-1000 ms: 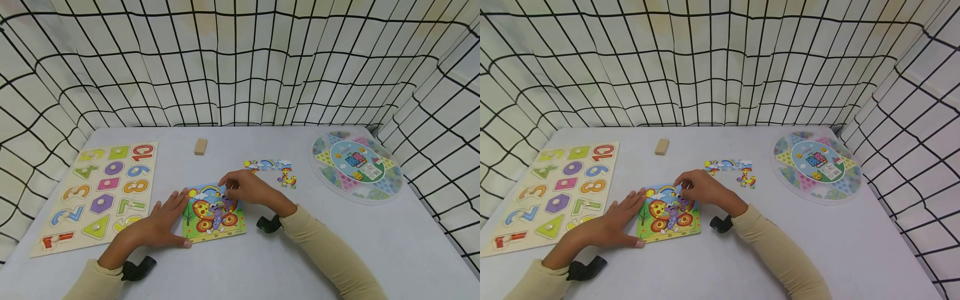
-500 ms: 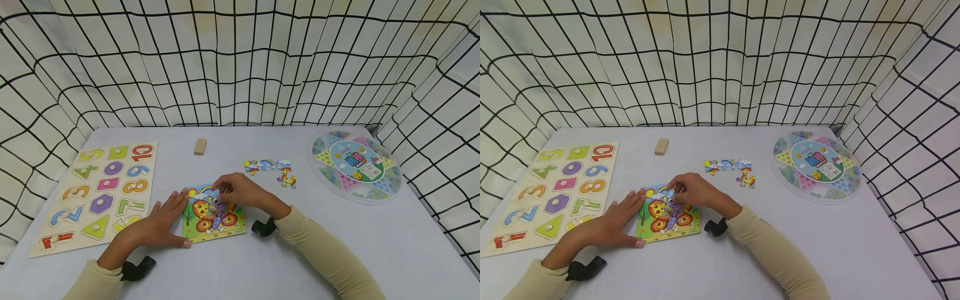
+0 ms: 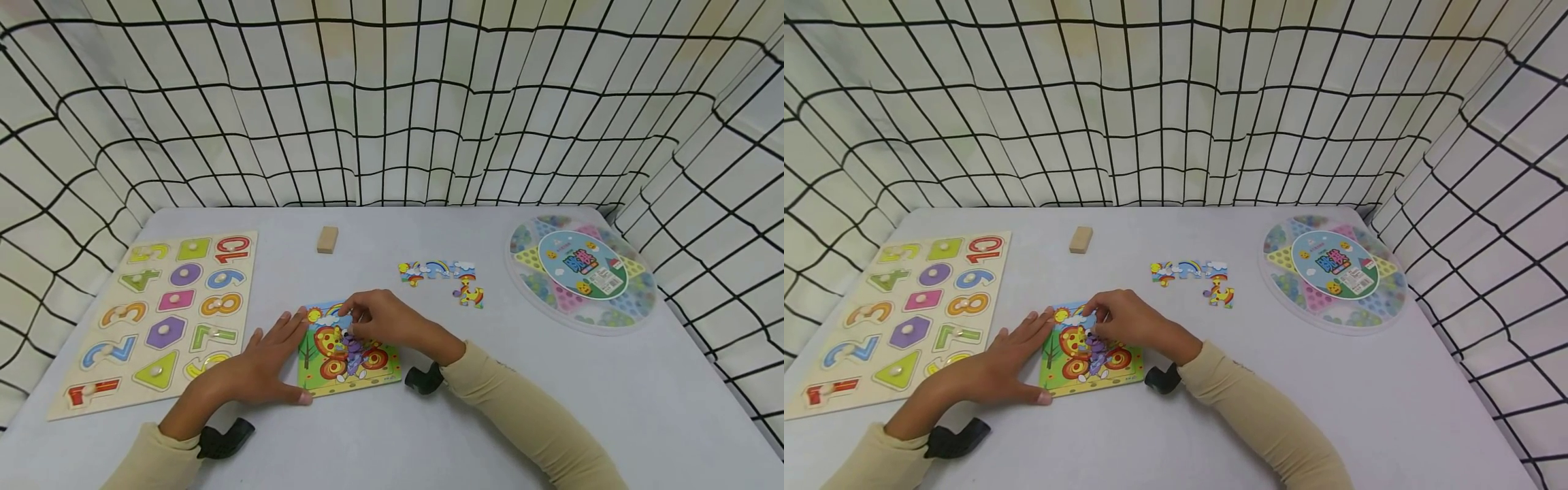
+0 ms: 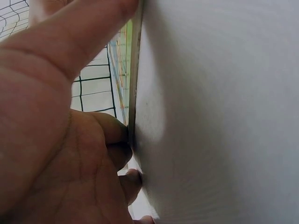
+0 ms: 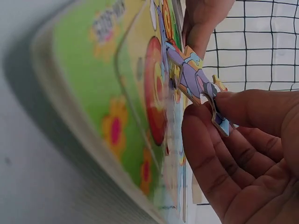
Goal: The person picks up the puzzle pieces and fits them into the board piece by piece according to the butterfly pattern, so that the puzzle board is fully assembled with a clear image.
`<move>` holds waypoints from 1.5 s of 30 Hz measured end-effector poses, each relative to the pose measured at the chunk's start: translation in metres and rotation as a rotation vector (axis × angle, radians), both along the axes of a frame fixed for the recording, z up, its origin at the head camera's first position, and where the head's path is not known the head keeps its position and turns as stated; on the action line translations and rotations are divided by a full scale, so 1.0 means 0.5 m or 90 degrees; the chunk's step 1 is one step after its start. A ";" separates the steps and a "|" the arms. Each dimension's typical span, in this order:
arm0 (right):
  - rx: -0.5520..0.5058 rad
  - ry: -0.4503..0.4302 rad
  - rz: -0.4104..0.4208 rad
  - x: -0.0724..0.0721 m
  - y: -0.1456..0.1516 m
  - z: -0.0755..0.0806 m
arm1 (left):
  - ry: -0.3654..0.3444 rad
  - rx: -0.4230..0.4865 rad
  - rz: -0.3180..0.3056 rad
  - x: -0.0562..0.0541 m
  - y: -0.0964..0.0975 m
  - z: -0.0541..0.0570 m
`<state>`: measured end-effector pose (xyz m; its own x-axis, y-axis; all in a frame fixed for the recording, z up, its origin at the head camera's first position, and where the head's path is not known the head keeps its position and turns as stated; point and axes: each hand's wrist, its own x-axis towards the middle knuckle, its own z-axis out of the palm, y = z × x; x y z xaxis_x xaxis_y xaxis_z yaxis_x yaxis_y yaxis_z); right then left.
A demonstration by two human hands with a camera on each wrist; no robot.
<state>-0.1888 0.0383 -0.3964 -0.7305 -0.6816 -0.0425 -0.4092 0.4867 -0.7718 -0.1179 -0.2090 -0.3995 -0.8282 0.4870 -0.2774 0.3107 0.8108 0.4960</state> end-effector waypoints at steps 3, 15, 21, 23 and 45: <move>0.010 0.010 -0.002 0.002 -0.003 -0.001 | 0.001 -0.001 -0.001 0.000 -0.001 -0.002; 0.148 0.076 0.047 0.008 -0.018 -0.007 | 0.002 0.004 -0.004 0.003 -0.001 0.005; 0.160 0.085 0.040 0.013 -0.021 -0.005 | 0.000 0.002 -0.005 0.003 -0.003 0.004; 0.164 0.087 0.035 0.014 -0.020 -0.003 | 0.002 0.001 -0.005 0.002 -0.003 0.003; 0.153 0.045 0.031 0.002 -0.011 0.008 | -0.003 -0.005 0.002 0.002 0.002 0.007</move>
<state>-0.1879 0.0328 -0.3925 -0.7044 -0.6921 -0.1573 -0.4852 0.6313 -0.6050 -0.1168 -0.2081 -0.3960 -0.8286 0.4817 -0.2852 0.3050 0.8157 0.4916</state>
